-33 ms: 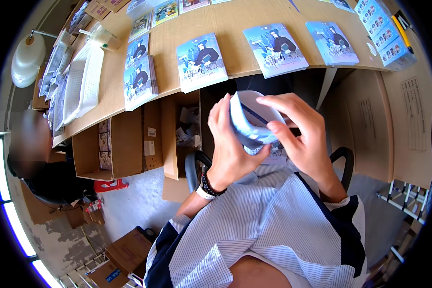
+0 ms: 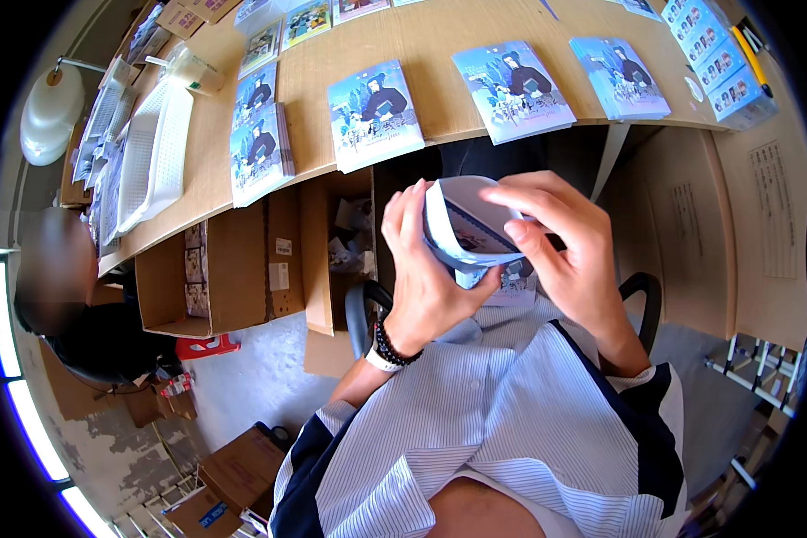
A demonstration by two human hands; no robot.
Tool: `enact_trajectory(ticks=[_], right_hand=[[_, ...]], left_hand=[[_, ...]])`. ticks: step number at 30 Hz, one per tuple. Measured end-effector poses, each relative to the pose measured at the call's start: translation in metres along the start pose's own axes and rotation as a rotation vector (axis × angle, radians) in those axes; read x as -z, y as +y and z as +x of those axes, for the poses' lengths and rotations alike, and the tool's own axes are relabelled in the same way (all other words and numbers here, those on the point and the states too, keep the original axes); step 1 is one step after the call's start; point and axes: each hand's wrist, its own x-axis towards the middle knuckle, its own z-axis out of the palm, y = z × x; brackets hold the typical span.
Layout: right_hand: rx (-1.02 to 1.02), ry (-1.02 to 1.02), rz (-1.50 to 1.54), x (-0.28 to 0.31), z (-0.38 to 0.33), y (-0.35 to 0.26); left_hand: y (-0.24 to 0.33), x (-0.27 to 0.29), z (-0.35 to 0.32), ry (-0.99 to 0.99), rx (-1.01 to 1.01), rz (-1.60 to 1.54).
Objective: The person sits at a desk and repeatedly picks up small rectangular cards, wipes them with a white cloth, and places them into neat stacks. The person handles the cards one by one, occasionally flipping them over to check the back, and arranges them into multiple piles on the table.
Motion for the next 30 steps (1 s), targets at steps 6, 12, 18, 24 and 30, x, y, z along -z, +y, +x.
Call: enact_trajectory(ticks=[6,12,18,24,30], right_hand=[[-0.083,-0.111,0.01,0.011,0.004,0.0],[-0.12,-0.03,0.149,0.023,0.014,0.001],[-0.177,-0.031,0.207,0.031,0.021,0.004],[-0.293,-0.082,0.279,0.017,0.017,0.006],[-0.318,-0.265,0.305,0.019,0.004,0.009]], left_hand=[[-0.008,0.0,-0.001,0.018,-0.094,0.074],[-0.009,-0.008,-0.001,0.093,-0.078,0.049],[-0.007,-0.005,0.001,0.063,-0.054,0.054],[-0.004,-0.004,0.0,0.003,0.018,0.043],[0.004,-0.006,0.011,0.073,0.123,-0.035]])
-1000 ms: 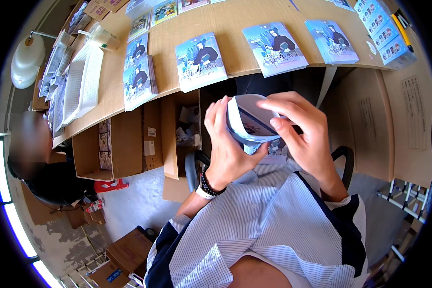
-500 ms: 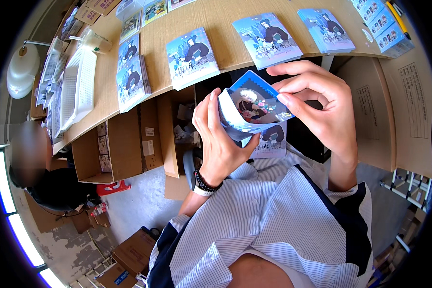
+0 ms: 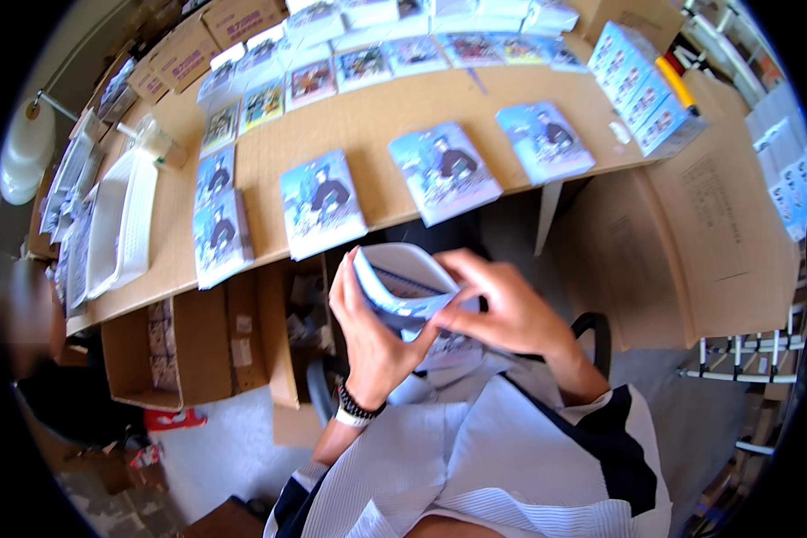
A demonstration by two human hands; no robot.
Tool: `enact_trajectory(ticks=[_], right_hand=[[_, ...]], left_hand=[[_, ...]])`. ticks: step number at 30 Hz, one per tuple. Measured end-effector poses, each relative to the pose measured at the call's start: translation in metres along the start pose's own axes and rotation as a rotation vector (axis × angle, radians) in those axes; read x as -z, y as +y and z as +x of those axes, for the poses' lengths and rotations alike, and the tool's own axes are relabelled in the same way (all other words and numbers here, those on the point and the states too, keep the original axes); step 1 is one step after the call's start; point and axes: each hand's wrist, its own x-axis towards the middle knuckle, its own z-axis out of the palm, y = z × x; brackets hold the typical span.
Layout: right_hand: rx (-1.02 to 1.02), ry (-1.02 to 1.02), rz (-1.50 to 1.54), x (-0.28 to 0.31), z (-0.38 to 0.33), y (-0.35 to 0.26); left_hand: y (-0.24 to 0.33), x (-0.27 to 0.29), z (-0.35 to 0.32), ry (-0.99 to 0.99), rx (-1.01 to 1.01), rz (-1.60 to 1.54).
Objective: The person sits at a desk and repeatedly picks up small rectangular cards, wipes them with a white cloth, and places them into neat stacks. The person handles the cards one by one, occasionally flipping them over to check the back, and arranges them into multiple piles on the table.
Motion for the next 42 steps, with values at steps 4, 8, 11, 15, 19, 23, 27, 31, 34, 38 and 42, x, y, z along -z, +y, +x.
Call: enact_trajectory(ticks=[4,8,11,15,19,23,27,31,34,38,42], right_hand=[[-0.006,0.011,-0.19,-0.004,-0.008,0.005],[0.051,0.08,-0.255,0.007,-0.013,-0.008],[0.096,0.171,-0.273,0.018,-0.015,-0.004],[0.138,0.314,-0.243,0.037,-0.014,0.002],[0.114,0.347,-0.139,0.057,-0.007,0.011],[0.074,0.31,-0.12,0.057,-0.008,0.005],[0.044,0.249,-0.05,0.03,-0.005,0.004],[0.036,0.193,-0.058,0.015,0.01,0.006],[0.028,0.152,-0.08,0.006,0.019,0.002],[0.008,0.06,-0.11,0.001,0.026,0.002],[0.003,0.111,-0.008,0.015,0.034,0.025]], left_hand=[[0.007,-0.016,0.004,0.077,-0.064,-0.088],[0.022,-0.024,0.007,0.131,-0.094,-0.094],[0.025,-0.028,0.01,0.132,-0.116,-0.155],[0.019,-0.034,0.006,0.016,-0.111,-0.387],[0.016,-0.03,0.005,-0.118,-0.129,-0.442],[0.019,-0.029,0.004,-0.061,-0.101,-0.459],[0.028,-0.023,0.013,0.044,-0.058,-0.336],[0.01,-0.015,0.011,0.115,0.034,-0.332],[-0.001,-0.007,0.009,0.162,0.071,-0.302],[-0.008,-0.007,0.007,0.277,0.103,-0.359],[-0.002,-0.003,0.004,0.246,0.099,-0.383]])
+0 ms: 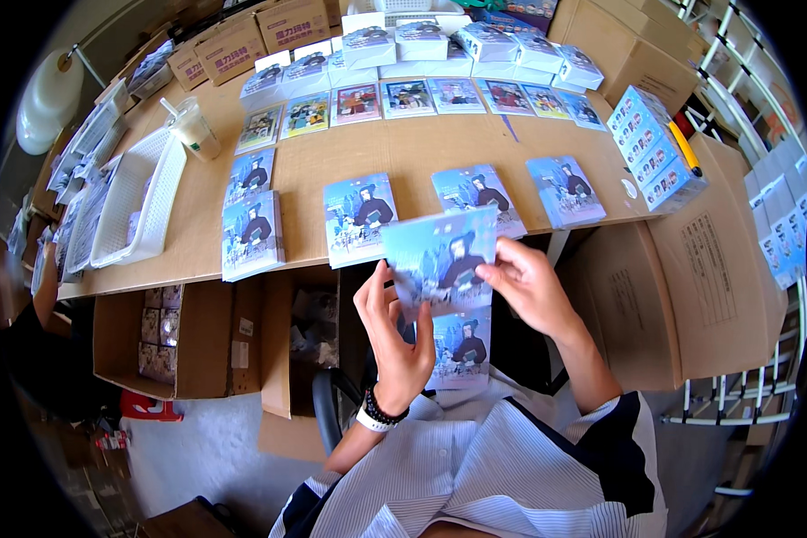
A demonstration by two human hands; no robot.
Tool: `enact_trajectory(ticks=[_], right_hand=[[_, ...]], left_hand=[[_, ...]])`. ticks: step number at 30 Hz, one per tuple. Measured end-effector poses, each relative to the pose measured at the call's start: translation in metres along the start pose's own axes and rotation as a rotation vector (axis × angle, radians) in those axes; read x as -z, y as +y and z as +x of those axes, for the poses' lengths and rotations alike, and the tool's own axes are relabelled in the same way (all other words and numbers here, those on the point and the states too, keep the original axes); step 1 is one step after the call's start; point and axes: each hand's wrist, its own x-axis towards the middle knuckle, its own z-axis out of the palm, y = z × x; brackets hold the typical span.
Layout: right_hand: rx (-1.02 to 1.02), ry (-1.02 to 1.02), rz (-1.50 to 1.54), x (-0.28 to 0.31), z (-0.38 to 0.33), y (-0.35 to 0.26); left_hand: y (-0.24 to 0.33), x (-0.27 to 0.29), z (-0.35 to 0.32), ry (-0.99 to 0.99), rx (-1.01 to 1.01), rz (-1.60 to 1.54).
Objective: The person sits at a desk and repeatedly picks up small rectangular cards, wipes them with a white cloth, and places them into neat stacks. The person handles the cards one by one, occasionally flipping them over to check the back, and arranges them into multiple piles on the table.
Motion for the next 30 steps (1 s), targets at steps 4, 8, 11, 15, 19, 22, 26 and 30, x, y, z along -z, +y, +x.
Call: enact_trajectory(ticks=[4,8,11,15,19,22,26,30], right_hand=[[0.04,0.133,0.083,0.025,0.038,-0.012],[0.101,0.231,0.049,0.057,0.107,0.008],[0.049,0.311,0.017,0.079,0.143,0.027],[0.037,0.505,-0.106,0.144,0.165,0.05],[-0.079,0.647,-0.23,0.259,0.15,0.076],[-0.1,0.821,-0.311,0.337,0.115,0.102],[-0.211,0.913,-0.281,0.379,0.083,0.114],[-0.198,0.924,-0.195,0.372,0.071,0.113]], left_hand=[[0.0,0.003,0.004,-0.135,-0.063,0.071],[-0.004,0.002,0.003,-0.434,-0.042,0.23],[-0.016,0.0,-0.014,-0.586,-0.071,0.359],[-0.029,-0.006,-0.032,-0.677,-0.083,0.496],[-0.032,-0.006,-0.036,-0.678,-0.087,0.568],[-0.031,-0.009,-0.032,-0.677,-0.083,0.557],[-0.03,-0.011,-0.03,-0.674,-0.092,0.538],[-0.033,-0.016,-0.031,-0.678,-0.094,0.536]])
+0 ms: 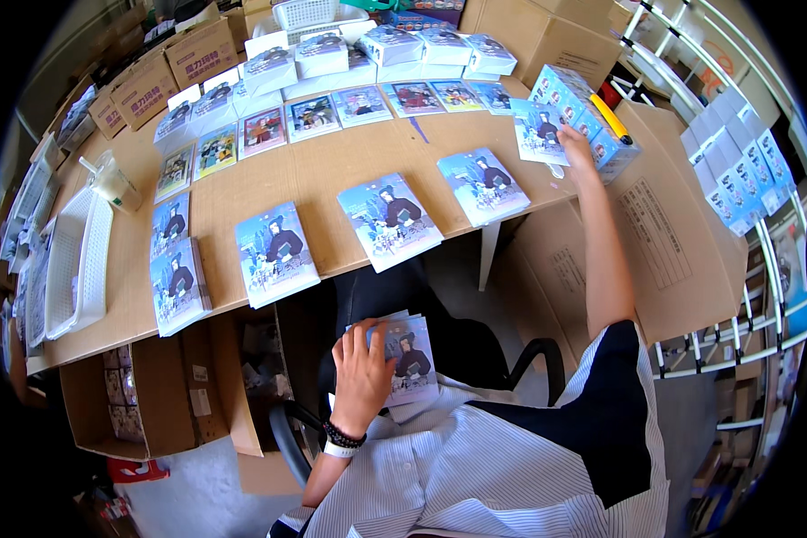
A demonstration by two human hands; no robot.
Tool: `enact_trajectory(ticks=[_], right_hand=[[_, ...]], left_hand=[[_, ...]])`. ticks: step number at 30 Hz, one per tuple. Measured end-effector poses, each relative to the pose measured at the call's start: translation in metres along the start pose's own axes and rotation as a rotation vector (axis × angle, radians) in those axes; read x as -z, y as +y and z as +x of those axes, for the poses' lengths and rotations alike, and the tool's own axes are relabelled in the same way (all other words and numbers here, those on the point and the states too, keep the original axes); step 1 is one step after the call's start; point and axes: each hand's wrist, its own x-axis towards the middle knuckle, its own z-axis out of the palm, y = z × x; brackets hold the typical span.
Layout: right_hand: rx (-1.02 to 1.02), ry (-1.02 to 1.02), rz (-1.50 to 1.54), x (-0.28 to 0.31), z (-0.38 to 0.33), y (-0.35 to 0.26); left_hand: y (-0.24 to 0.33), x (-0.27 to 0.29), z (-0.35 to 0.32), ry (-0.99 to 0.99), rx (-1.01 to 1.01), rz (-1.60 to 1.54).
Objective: The person sits at a desk and repeatedly picks up small rectangular cards, wipes them with a white cloth, and places them into neat stacks. The person handles the cards one by one, occasionally flipping them over to check the back, and arranges them into multiple piles on the table.
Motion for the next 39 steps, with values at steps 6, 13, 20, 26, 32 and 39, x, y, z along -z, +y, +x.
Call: enact_trajectory(ticks=[6,13,20,26,32,39], right_hand=[[0.031,-0.022,-0.066,-0.001,-0.005,-0.006],[0.135,0.024,-0.25,-0.031,0.031,-0.01],[0.09,-0.068,-0.204,-0.097,0.073,-0.002],[0.114,-0.204,-0.656,-0.132,0.034,-0.016],[0.094,-0.169,-0.685,-0.112,0.065,0.037],[0.416,-0.188,-0.749,-0.115,0.06,0.049]], left_hand=[[0.011,0.004,-0.001,0.0,-0.023,-0.101],[0.027,0.014,0.0,-0.071,0.014,-0.359],[0.029,0.016,0.006,-0.057,-0.02,-0.359],[0.027,0.018,0.001,-0.075,0.013,-0.362],[0.029,0.012,0.008,-0.062,0.036,-0.604],[0.02,-0.001,0.006,-0.192,0.096,-0.786]])
